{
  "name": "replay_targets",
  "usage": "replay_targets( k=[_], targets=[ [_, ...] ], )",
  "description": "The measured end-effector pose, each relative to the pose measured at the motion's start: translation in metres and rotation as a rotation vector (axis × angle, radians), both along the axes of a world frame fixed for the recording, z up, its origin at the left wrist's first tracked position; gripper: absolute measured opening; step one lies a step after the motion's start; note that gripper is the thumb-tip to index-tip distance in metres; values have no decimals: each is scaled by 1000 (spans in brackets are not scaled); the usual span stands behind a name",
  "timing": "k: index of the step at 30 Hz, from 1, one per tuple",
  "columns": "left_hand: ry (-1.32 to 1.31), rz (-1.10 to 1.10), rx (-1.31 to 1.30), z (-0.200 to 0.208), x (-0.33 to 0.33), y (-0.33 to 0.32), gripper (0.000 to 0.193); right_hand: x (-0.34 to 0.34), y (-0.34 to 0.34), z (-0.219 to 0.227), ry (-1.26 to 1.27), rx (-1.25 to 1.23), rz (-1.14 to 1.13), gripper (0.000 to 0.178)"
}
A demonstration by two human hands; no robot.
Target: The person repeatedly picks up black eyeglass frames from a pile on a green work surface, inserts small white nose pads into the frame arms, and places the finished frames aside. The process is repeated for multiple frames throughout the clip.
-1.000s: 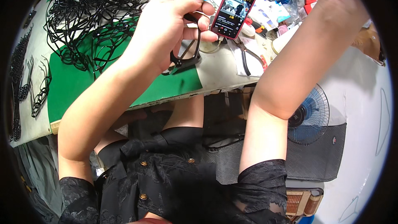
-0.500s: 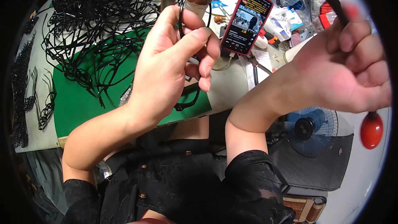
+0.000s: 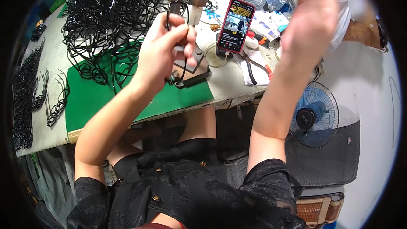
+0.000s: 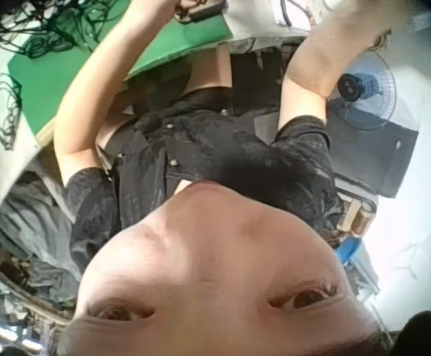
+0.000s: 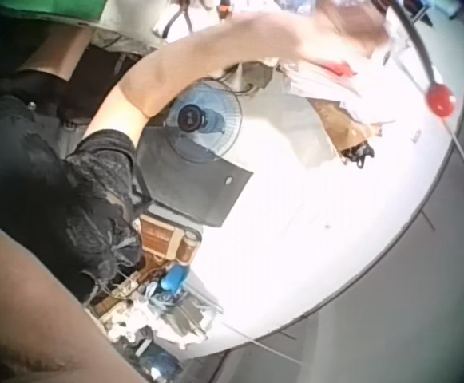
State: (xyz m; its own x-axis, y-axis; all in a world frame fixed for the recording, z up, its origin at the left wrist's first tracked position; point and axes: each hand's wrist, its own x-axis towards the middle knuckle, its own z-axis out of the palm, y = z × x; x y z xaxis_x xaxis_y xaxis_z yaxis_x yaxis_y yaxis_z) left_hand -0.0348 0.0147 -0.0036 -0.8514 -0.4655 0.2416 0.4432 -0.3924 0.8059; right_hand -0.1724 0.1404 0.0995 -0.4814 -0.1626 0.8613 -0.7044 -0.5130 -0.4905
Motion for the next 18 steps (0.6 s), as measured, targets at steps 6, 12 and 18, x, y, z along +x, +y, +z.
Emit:
replay_targets(
  k=[6,12,18],
  targets=[
    [83,42,-455,-13,50,9,10,57,-31,-64,-134,573,412,18],
    [-10,43,-527,-13,61,5,8,60,-41,-66,-232,640,511,15],
    [55,-44,-218,0,63,-6,13,41,-50,-72,-343,662,842,34]
  ],
)
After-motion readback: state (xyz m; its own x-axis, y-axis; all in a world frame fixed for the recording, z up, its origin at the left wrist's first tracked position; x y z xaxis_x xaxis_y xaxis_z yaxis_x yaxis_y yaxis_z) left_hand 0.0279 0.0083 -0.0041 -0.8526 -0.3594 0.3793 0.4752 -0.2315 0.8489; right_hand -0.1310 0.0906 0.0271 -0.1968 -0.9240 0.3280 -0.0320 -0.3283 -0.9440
